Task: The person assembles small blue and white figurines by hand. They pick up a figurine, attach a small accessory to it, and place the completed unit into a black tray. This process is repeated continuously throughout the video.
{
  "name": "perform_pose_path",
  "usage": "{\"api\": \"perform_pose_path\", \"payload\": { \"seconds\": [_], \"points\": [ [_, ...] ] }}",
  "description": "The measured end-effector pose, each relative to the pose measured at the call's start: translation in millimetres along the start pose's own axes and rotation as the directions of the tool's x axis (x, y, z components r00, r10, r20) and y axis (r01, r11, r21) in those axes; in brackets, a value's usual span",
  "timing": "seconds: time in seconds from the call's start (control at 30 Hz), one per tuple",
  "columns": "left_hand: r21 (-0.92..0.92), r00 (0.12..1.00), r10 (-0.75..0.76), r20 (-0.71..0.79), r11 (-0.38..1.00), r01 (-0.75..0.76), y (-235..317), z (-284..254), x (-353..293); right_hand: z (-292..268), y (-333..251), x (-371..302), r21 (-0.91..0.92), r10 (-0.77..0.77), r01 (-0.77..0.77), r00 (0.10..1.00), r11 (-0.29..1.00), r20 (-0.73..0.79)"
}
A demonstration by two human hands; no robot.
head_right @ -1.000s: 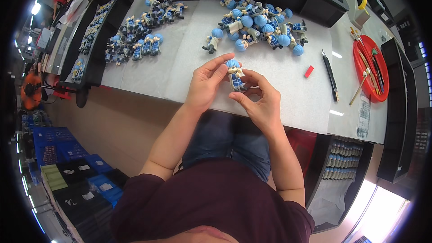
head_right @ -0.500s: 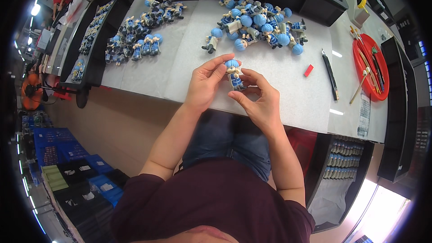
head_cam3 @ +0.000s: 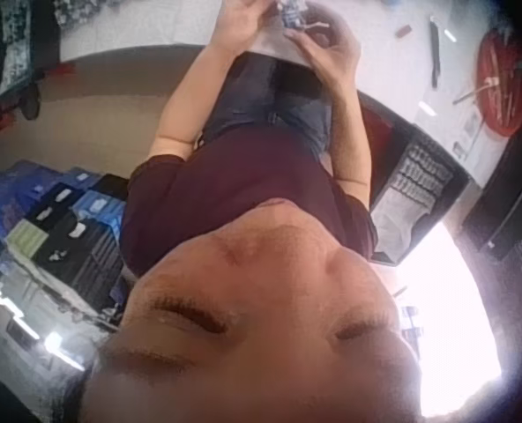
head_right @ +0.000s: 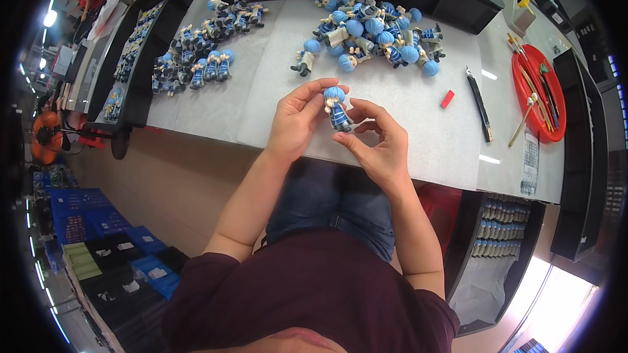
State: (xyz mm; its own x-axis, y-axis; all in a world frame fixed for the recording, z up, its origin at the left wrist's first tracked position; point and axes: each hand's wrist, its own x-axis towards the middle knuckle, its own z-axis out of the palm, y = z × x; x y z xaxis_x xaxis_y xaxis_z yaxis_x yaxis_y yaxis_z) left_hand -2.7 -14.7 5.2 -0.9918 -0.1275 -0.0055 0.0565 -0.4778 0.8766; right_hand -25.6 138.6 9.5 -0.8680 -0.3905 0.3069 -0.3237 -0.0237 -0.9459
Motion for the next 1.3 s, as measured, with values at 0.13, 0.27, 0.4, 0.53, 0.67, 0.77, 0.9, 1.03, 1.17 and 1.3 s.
{"api": "perform_pose_path", "payload": {
  "seconds": [0.13,0.27,0.4,0.53,0.67,0.77,0.9,1.03,1.17,1.3],
  "points": [
    [-0.001,1.0,-0.021,0.0,1.0,0.021,2.1,1.7,-0.3,-0.7,1.3,-0.1,0.017,0.0,0.0,1.0,1.0,0.0],
    [0.013,1.0,-0.018,-0.014,1.0,0.018,-0.4,0.4,0.4,-1.6,1.7,-0.3,0.022,0.034,-0.034,0.999,0.999,0.007],
    [-0.021,1.0,0.023,-0.016,1.0,-0.023,0.0,0.3,-0.3,-0.9,-1.1,-0.7,0.028,0.087,-0.087,0.996,0.996,0.003],
    [-0.023,0.999,0.043,-0.015,0.999,-0.043,0.3,1.2,0.4,-0.9,-1.7,0.4,0.044,0.118,-0.119,0.993,0.992,0.019],
    [-0.032,0.999,0.046,-0.001,0.998,-0.046,-1.0,-0.5,0.5,-1.0,-2.2,0.3,0.033,0.142,-0.143,0.989,0.989,0.03],
    [-0.034,0.999,0.04,-0.009,0.999,-0.04,-0.7,0.1,0.4,-0.7,-1.6,1.2,0.031,0.12,-0.121,0.992,0.992,0.023],
    [-0.018,0.999,0.049,0.007,0.999,-0.048,0.3,0.6,0.0,0.4,1.6,1.5,0.038,0.091,-0.092,0.996,0.995,0.016],
    [0.089,0.992,0.123,0.038,0.988,-0.125,-0.6,2.8,-5.6,3.0,-0.9,1.9,0.042,0.12,-0.121,0.992,0.992,0.034],
    [0.361,0.945,0.327,-0.004,0.882,-0.303,2.2,-7.3,-2.4,3.5,-0.6,0.3,0.019,0.083,-0.083,0.996,0.996,0.016],
    [0.841,0.837,0.546,-0.034,0.468,-0.271,47.4,-38.1,11.0,2.4,1.0,-0.8,-0.004,0.042,-0.042,0.999,0.999,0.023]
  ]
}}
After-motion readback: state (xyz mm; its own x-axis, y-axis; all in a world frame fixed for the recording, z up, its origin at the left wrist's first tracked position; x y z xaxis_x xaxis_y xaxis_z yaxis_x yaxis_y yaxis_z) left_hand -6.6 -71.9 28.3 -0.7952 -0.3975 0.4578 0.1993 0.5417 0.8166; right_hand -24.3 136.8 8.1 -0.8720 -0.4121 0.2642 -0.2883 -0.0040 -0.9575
